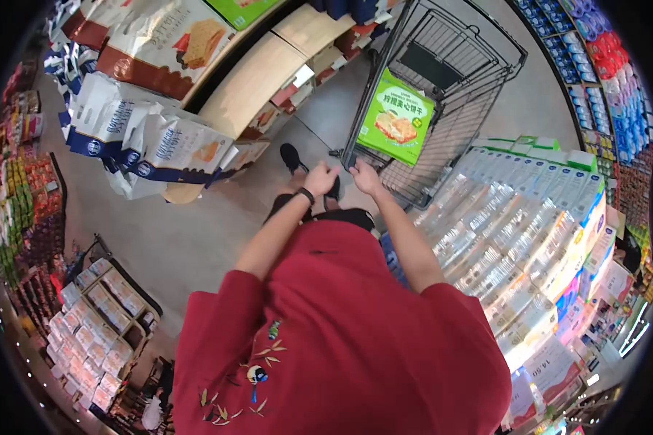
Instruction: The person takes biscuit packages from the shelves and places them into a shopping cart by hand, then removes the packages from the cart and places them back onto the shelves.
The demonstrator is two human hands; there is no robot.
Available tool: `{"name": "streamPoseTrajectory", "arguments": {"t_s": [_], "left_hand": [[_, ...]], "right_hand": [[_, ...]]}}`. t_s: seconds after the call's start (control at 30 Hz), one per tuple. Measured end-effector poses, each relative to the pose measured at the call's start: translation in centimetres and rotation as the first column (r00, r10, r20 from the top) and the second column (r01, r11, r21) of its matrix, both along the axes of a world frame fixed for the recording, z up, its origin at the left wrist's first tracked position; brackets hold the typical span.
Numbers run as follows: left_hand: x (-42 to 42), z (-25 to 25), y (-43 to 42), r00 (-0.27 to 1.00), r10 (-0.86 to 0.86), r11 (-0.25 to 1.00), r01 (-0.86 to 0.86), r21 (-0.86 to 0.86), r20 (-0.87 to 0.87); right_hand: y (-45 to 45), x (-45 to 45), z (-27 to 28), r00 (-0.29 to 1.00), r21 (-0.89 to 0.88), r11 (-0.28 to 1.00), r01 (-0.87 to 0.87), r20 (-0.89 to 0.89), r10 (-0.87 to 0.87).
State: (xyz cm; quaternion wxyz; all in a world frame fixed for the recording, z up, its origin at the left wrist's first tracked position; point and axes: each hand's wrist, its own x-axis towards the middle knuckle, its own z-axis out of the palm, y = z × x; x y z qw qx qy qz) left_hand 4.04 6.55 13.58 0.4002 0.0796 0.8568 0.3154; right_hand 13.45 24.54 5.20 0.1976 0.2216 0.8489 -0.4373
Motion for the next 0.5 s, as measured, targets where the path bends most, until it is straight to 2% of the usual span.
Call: {"name": "streamPoseTrajectory", "arguments": {"t_s": [0.03, 0.07, 0.13, 0.17, 0.23, 0.27, 0.3, 0.4, 0.43, 0.47, 0.5], "left_hand": [[0.9, -2.0, 0.6, 0.999, 0.013, 1.0, -0.012, 0.017, -0.05], [2.3, -5.2, 1.0, 0.983, 0.097, 0.991, -0.081, 0.107, -0.159], [2.7, -5.7, 2.1, 0.981, 0.187, 0.964, -0.193, 0.183, 0.053], [2.5, -6.0, 2.4, 0.982, 0.182, 0.97, -0.17, 0.173, -0.056], [3.1, -6.9, 2.7, 0.953, 0.161, 0.981, -0.127, 0.145, -0.258], [3.3, -7.3, 2.6, 0.965, 0.111, 0.991, -0.088, 0.105, -0.239], [3.1, -7.7, 2.2, 0.975, 0.058, 0.997, -0.045, 0.065, -0.215], [2.6, -6.9, 1.4, 0.988, -0.103, 0.991, 0.091, -0.1, -0.113], [2.8, -6.6, 1.3, 0.995, -0.075, 0.993, 0.069, -0.101, -0.059], [3.3, -8.2, 0.8, 0.985, -0.121, 0.988, 0.109, -0.106, -0.12], [3.5, -7.6, 1.0, 0.992, -0.098, 0.989, 0.088, -0.118, -0.081]], "right_hand": [[-0.3, -0.5, -0.2, 1.0, 0.02, 1.0, -0.013, -0.012, 0.013], [-1.0, -0.7, 0.3, 1.0, 0.003, 1.0, 0.003, -0.01, -0.003], [-1.8, -0.3, 1.5, 0.999, -0.025, 0.999, 0.041, 0.008, -0.041], [-2.1, 0.2, 0.4, 0.997, -0.081, 0.996, 0.04, -0.067, -0.045], [-2.3, 0.9, 1.9, 0.996, -0.07, 0.997, 0.019, -0.086, -0.025], [-2.5, 1.2, 3.0, 0.996, -0.065, 0.998, 0.01, -0.093, -0.016], [-2.6, 1.8, 3.7, 0.999, 0.017, 1.0, 0.011, -0.037, -0.01], [-1.7, 4.0, 1.8, 0.994, -0.063, 0.994, 0.087, -0.068, -0.091], [-1.5, 4.9, 0.1, 0.973, -0.16, 0.97, 0.181, -0.112, -0.2], [-0.9, 5.3, -0.4, 0.937, -0.401, 0.863, 0.308, -0.03, -0.349], [0.1, 5.8, -0.8, 0.914, -0.392, 0.838, 0.38, 0.018, -0.406]]}}
